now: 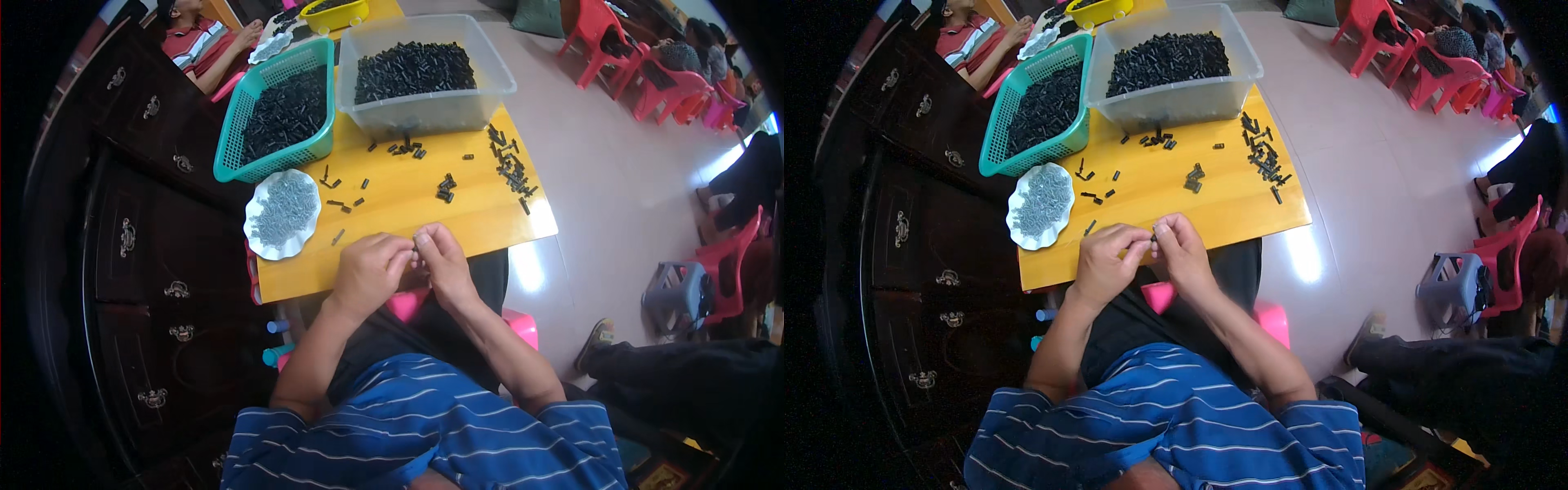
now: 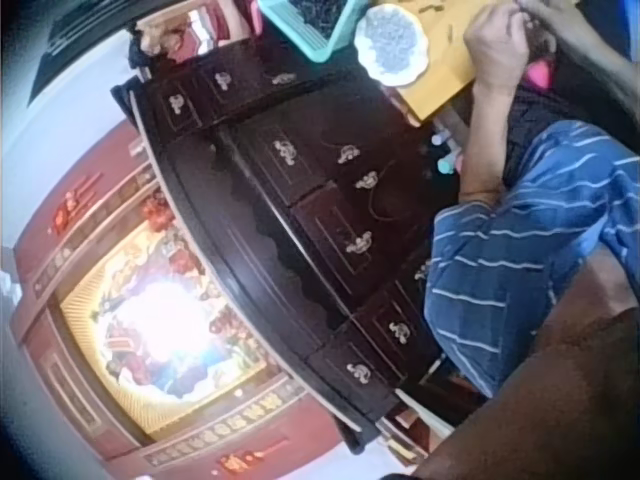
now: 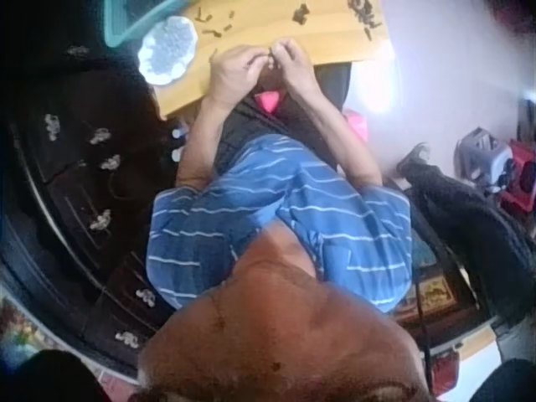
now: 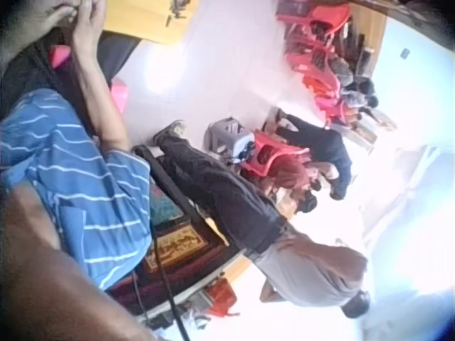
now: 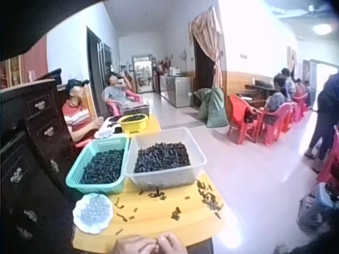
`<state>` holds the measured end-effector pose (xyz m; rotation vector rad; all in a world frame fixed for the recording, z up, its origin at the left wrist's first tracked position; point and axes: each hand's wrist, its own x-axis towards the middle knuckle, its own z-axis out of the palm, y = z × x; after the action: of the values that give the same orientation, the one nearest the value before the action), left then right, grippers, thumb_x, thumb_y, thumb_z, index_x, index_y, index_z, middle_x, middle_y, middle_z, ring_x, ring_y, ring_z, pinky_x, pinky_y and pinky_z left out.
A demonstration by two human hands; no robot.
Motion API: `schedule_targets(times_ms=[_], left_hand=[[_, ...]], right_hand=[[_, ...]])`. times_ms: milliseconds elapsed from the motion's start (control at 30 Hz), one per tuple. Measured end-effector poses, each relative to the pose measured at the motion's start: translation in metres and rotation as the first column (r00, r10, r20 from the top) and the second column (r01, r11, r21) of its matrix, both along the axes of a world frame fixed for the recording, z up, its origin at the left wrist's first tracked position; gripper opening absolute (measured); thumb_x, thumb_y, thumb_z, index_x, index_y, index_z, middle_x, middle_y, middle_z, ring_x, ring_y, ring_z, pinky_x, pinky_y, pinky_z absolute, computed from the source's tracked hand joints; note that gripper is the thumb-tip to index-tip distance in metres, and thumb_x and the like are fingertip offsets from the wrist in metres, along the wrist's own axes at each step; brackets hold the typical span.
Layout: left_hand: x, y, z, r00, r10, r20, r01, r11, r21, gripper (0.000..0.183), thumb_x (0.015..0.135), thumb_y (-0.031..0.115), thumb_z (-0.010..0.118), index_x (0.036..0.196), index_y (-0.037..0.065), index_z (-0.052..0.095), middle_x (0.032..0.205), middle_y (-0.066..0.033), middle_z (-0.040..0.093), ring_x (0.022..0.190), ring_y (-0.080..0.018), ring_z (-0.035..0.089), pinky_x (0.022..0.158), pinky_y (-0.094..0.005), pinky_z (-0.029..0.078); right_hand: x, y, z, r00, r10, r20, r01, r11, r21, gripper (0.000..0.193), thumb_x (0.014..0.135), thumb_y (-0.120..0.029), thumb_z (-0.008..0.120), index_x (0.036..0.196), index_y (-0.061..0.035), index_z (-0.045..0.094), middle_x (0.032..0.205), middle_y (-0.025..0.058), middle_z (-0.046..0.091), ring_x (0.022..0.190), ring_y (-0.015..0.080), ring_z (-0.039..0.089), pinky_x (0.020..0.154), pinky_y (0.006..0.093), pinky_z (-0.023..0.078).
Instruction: The person assembles small black plastic components by hand, taking pieces from a large bin and attaching them to other small parts. The person picks up items from a tray and a pile on the table, presses them together, and places the assembled units into a separate basket.
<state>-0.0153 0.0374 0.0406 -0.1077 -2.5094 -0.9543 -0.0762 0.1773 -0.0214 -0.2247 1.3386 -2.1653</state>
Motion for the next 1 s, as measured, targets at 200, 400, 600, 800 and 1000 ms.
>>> schedule_targets(times_ms=[200, 400, 600, 800, 1000], left_hand=[[0.001, 0.01, 0.003, 1.0, 0.016, -0.009, -0.017, 0.991, -0.135, 0.007, 0.082, 0.003, 0.072, 0.089, 0.003, 0.071, 0.082, -0.0133, 0.071, 0.077, -0.0328, 0.07, 0.07, -0.0411, 0.055], [-0.002, 0.006, 0.006, 0.997, -0.039, -0.065, 0.028, 0.986, -0.162, 0.009, 0.082, 0.001, 0.073, 0.091, 0.001, 0.072, 0.082, -0.0137, 0.072, 0.076, -0.03, 0.072, 0.069, -0.038, 0.056], [0.001, 0.006, 0.001, 0.992, -0.056, 0.112, 0.004, 0.91, 0.414, 0.013, 0.089, -0.002, 0.071, 0.101, -0.004, 0.072, 0.088, -0.0138, 0.075, 0.076, -0.0178, 0.075, 0.068, -0.028, 0.058], [-0.004, 0.005, -0.005, 0.987, -0.029, 0.158, -0.027, 0.94, 0.339, 0.012, 0.087, -0.002, 0.072, 0.098, -0.005, 0.073, 0.086, -0.0134, 0.076, 0.076, -0.0173, 0.075, 0.069, -0.0286, 0.059], [-0.001, 0.001, 0.002, 0.987, -0.039, 0.155, -0.02, 0.932, 0.361, 0.011, 0.087, 0.0, 0.072, 0.098, -0.004, 0.072, 0.086, -0.013, 0.075, 0.074, -0.0171, 0.074, 0.067, -0.028, 0.058]], right_hand=[[0.004, -0.002, -0.004, 0.983, -0.086, -0.165, 0.087, 0.996, 0.0, 0.012, 0.108, -0.017, 0.051, 0.102, -0.0057, 0.053, 0.086, -0.0003, 0.052, 0.079, 0.0078, 0.052, 0.073, 0.0236, 0.045], [0.003, -0.001, -0.011, 0.996, -0.056, -0.072, 0.052, 0.997, -0.057, 0.014, 0.109, -0.019, 0.05, 0.102, -0.0065, 0.053, 0.085, -0.0006, 0.053, 0.077, 0.0073, 0.051, 0.072, 0.0235, 0.044], [0.004, 0.001, 0.004, 0.998, -0.025, 0.054, 0.029, 0.998, -0.06, 0.015, 0.109, -0.022, 0.051, 0.102, -0.0084, 0.053, 0.083, -0.0015, 0.054, 0.074, 0.0059, 0.051, 0.069, 0.0232, 0.044], [0.001, -0.001, 0.007, 0.996, -0.07, -0.051, 0.069, 0.997, -0.017, 0.017, 0.108, -0.023, 0.051, 0.101, -0.0081, 0.053, 0.079, -0.0017, 0.054, 0.069, 0.0062, 0.05, 0.065, 0.0223, 0.043], [0.0, 0.002, 0.014, 0.979, -0.029, 0.202, 0.055, 0.991, -0.123, 0.011, 0.103, -0.019, 0.056, 0.101, -0.009, 0.054, 0.081, 0.0008, 0.059, 0.069, 0.0089, 0.056, 0.064, 0.0231, 0.045]])
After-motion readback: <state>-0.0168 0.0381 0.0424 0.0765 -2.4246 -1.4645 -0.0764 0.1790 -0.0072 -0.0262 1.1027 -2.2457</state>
